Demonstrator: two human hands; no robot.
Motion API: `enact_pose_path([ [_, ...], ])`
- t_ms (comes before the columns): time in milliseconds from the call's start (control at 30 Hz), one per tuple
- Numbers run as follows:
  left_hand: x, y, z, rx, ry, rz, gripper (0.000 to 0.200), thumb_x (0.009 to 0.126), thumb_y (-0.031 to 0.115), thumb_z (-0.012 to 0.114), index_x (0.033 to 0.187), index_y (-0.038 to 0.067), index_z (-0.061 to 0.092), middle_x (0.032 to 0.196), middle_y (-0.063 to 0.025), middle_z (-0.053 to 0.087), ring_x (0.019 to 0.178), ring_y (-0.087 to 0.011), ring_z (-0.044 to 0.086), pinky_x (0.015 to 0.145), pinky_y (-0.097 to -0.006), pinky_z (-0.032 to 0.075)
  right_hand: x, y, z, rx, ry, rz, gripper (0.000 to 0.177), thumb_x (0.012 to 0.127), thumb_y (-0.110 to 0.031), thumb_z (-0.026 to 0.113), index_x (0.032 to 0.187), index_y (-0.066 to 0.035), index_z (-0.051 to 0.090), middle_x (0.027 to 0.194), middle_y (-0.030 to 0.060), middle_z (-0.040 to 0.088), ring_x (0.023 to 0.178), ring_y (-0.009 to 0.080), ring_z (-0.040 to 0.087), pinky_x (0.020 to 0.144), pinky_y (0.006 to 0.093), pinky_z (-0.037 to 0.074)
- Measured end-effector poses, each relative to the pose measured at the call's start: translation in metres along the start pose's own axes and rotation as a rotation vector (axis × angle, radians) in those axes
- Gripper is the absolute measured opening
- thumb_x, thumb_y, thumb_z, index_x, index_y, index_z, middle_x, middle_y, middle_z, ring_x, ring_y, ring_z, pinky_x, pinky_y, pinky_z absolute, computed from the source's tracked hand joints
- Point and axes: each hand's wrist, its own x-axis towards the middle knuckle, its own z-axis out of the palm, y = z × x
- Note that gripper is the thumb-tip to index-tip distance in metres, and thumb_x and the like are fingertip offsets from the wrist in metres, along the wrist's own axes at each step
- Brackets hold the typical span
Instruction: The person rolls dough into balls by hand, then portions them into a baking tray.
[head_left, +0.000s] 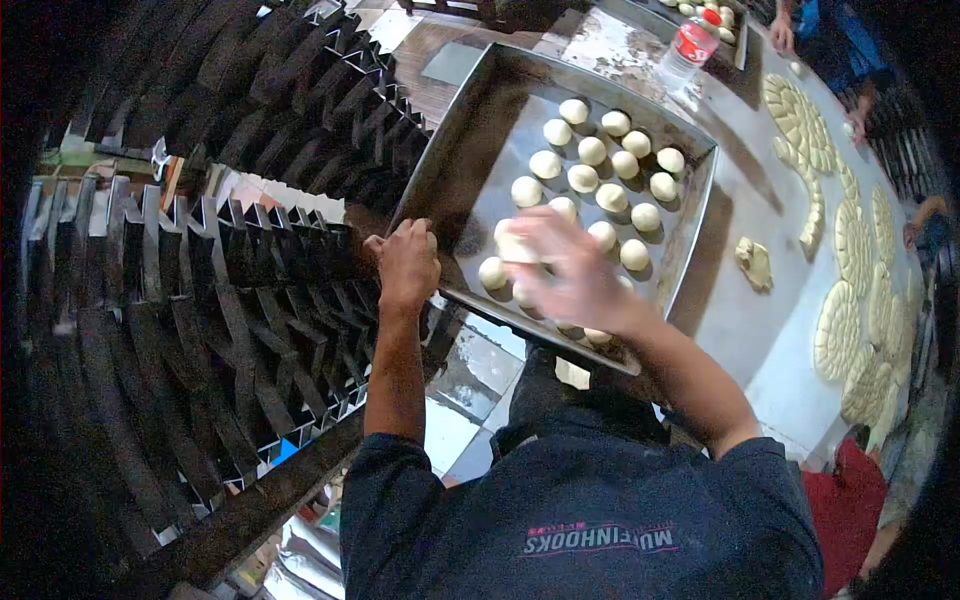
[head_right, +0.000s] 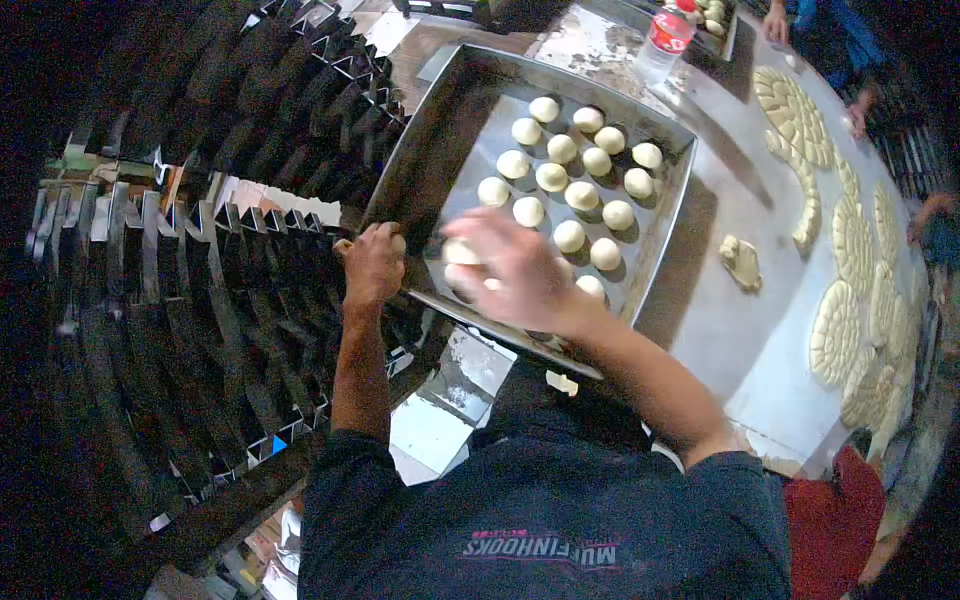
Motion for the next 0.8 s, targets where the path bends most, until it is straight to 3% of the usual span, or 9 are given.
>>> enact_pose_path([
  [133, 0.004, -0.011, -0.002, 0.047, -0.173, -0.055, 0.045, 0.075, 0.009, 0.068, 0.12, 0.009, 0.064, 0.113, -0.0153, 0.067, 0.108, -0.0327, 0.063, 0.094, -0.0498, 0.042, 0.008, 0.055, 0.082, -0.466, -0.478, -0.076, 0.034, 0.081, -0.024, 0.068, 0.107, -0.003, 0.062, 0.107, 0.0121, 0.06, 0.117, 0.0293, 0.053, 0.106, 0.0616, 0.036],
  [167, 0.007, -0.006, -0.008, 0.075, -0.245, -0.074, 0.048, 0.075, 0.01, 0.069, 0.122, 0.011, 0.063, 0.115, -0.0144, 0.067, 0.11, -0.0314, 0.063, 0.095, -0.0513, 0.04, -0.007, 0.061, 0.081, -0.501, -0.384, -0.136, 0.032, 0.08, -0.023, 0.068, 0.106, -0.004, 0.064, 0.109, 0.0106, 0.06, 0.121, 0.0289, 0.049, 0.105, 0.0688, 0.032],
  [267, 0.016, -0.001, -0.027, 0.109, -0.421, -0.042, 0.054, 0.083, 0.019, 0.065, 0.135, 0.014, 0.054, 0.123, -0.0157, 0.065, 0.117, -0.0343, 0.06, 0.096, -0.0593, 0.037, -0.051, 0.052, 0.011, -0.381, -0.106, -0.07, 0.028, 0.078, -0.019, 0.068, 0.1, -0.003, 0.066, 0.109, 0.0118, 0.063, 0.115, 0.03, 0.055, 0.105, 0.064, 0.034],
  [367, 0.037, 0.027, -0.017, 0.244, -0.289, -0.117, 0.073, 0.08, 0.037, 0.073, 0.139, 0.006, 0.045, 0.117, -0.0212, 0.064, 0.111, -0.0399, 0.061, 0.094, -0.0555, 0.044, -0.125, 0.049, -0.103, -0.45, 0.283, 0.119, 0.015, 0.075, -0.01, 0.068, 0.087, -0.003, 0.064, 0.091, 0.0134, 0.065, 0.097, 0.033, 0.061, 0.092, 0.0466, 0.046],
  [433, 0.055, 0.135, -0.034, 0.358, -0.066, -0.096, 0.072, 0.078, 0.038, 0.074, 0.138, 0.007, 0.046, 0.124, -0.0225, 0.058, 0.113, -0.0374, 0.059, 0.098, -0.0596, 0.039, -0.202, 0.07, -0.166, -0.616, 0.436, 0.376, 0.01, 0.073, -0.008, 0.066, 0.08, -0.005, 0.06, 0.084, 0.0105, 0.06, 0.082, 0.0303, 0.057, 0.08, 0.0438, 0.043],
  [533, 0.093, 0.283, 0.005, -0.132, 0.016, 0.367, 0.066, 0.079, 0.035, 0.077, 0.132, 0.006, 0.051, 0.122, -0.021, 0.058, 0.109, -0.0328, 0.062, 0.086, -0.0478, 0.051, -0.317, 0.085, -0.237, -0.738, 0.603, 0.631, 0.009, 0.074, -0.009, 0.064, 0.077, -0.007, 0.056, 0.076, 0.0089, 0.054, 0.076, 0.0298, 0.054, 0.074, 0.0432, 0.041],
  [600, 0.113, 0.399, 0.061, -0.647, -0.253, 0.628, 0.066, 0.079, 0.031, 0.082, 0.131, 0.004, 0.053, 0.124, -0.0186, 0.059, 0.102, -0.028, 0.064, 0.082, -0.0412, 0.054, -0.382, 0.08, -0.28, -0.781, 0.647, 0.733, 0.009, 0.074, -0.01, 0.064, 0.077, -0.008, 0.055, 0.075, 0.0088, 0.053, 0.075, 0.0297, 0.054, 0.073, 0.0434, 0.041],
  [700, 0.113, 0.573, 0.144, -0.847, -0.885, 0.433, 0.077, 0.08, 0.048, 0.078, 0.134, -0.001, 0.053, 0.123, -0.022, 0.061, 0.112, -0.028, 0.061, 0.089, -0.0396, 0.053, -0.456, 0.078, -0.312, -0.843, 0.762, 0.678, 0.01, 0.075, -0.011, 0.064, 0.077, -0.008, 0.054, 0.073, 0.009, 0.052, 0.074, 0.0299, 0.053, 0.071, 0.0447, 0.039],
  [800, 0.133, 0.676, 0.246, -0.233, -0.341, 0.464, 0.084, 0.072, 0.068, 0.072, 0.117, -0.003, 0.065, 0.113, -0.0226, 0.064, 0.103, -0.0365, 0.061, 0.088, -0.0454, 0.05, -0.491, 0.083, -0.326, -0.756, 0.895, 0.77, 0.011, 0.078, -0.015, 0.064, 0.078, -0.008, 0.055, 0.073, 0.0098, 0.051, 0.074, 0.0312, 0.053, 0.072, 0.046, 0.039],
])
